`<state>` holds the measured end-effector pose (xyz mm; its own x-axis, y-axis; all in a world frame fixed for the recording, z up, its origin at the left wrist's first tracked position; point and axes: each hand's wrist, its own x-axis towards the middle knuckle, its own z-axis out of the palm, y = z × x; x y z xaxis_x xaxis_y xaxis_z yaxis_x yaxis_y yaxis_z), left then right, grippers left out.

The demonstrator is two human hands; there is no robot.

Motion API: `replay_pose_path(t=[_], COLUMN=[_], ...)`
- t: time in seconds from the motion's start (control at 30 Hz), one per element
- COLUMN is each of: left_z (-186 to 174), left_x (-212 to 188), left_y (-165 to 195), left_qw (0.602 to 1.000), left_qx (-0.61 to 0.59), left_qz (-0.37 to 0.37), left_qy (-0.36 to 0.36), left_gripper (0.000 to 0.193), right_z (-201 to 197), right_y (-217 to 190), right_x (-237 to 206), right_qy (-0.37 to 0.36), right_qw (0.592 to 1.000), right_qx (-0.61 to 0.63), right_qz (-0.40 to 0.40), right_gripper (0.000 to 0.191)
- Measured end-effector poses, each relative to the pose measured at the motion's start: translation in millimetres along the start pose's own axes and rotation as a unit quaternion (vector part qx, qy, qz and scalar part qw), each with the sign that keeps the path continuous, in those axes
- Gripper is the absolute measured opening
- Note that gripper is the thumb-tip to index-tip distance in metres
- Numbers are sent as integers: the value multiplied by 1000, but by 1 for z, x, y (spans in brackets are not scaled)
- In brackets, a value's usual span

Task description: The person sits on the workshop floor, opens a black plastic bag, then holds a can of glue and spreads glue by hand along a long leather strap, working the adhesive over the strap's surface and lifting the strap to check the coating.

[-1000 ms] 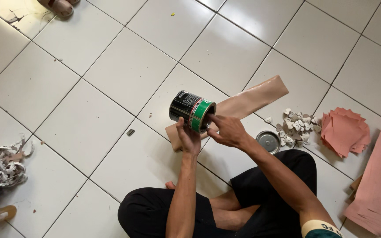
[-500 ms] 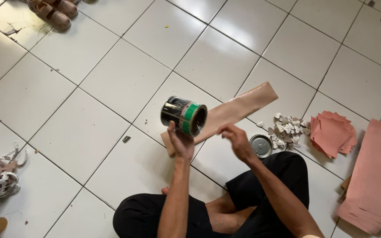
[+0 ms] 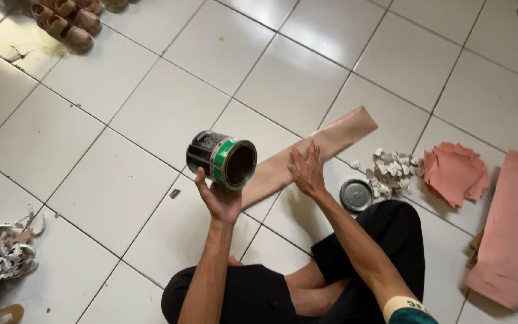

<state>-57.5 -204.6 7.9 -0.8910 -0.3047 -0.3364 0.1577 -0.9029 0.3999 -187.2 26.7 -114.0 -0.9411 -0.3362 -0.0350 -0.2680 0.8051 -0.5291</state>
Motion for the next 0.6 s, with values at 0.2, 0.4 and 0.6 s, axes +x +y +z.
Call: replay_pose_path(t=[0.2,0.4,0.6], left_z=[-1,-4,-4], left_x=[5,6,7], left_y=[2,-3,-4], left_qw=[1000,1000,1000], left_qx=[7,-5,8], left_qz=[11,4,1], left_qy=[-2,-5,11], left_gripper=[80,79,80], right_z=[4,8,24], right_y=[-4,-7,-23], right_x=[7,10,-1], right_qy=[4,3,-26], right_qw=[1000,1000,997], right_qx=[-15,-25,-63], right_qz=[1,6,-28], right_gripper=[66,64,63])
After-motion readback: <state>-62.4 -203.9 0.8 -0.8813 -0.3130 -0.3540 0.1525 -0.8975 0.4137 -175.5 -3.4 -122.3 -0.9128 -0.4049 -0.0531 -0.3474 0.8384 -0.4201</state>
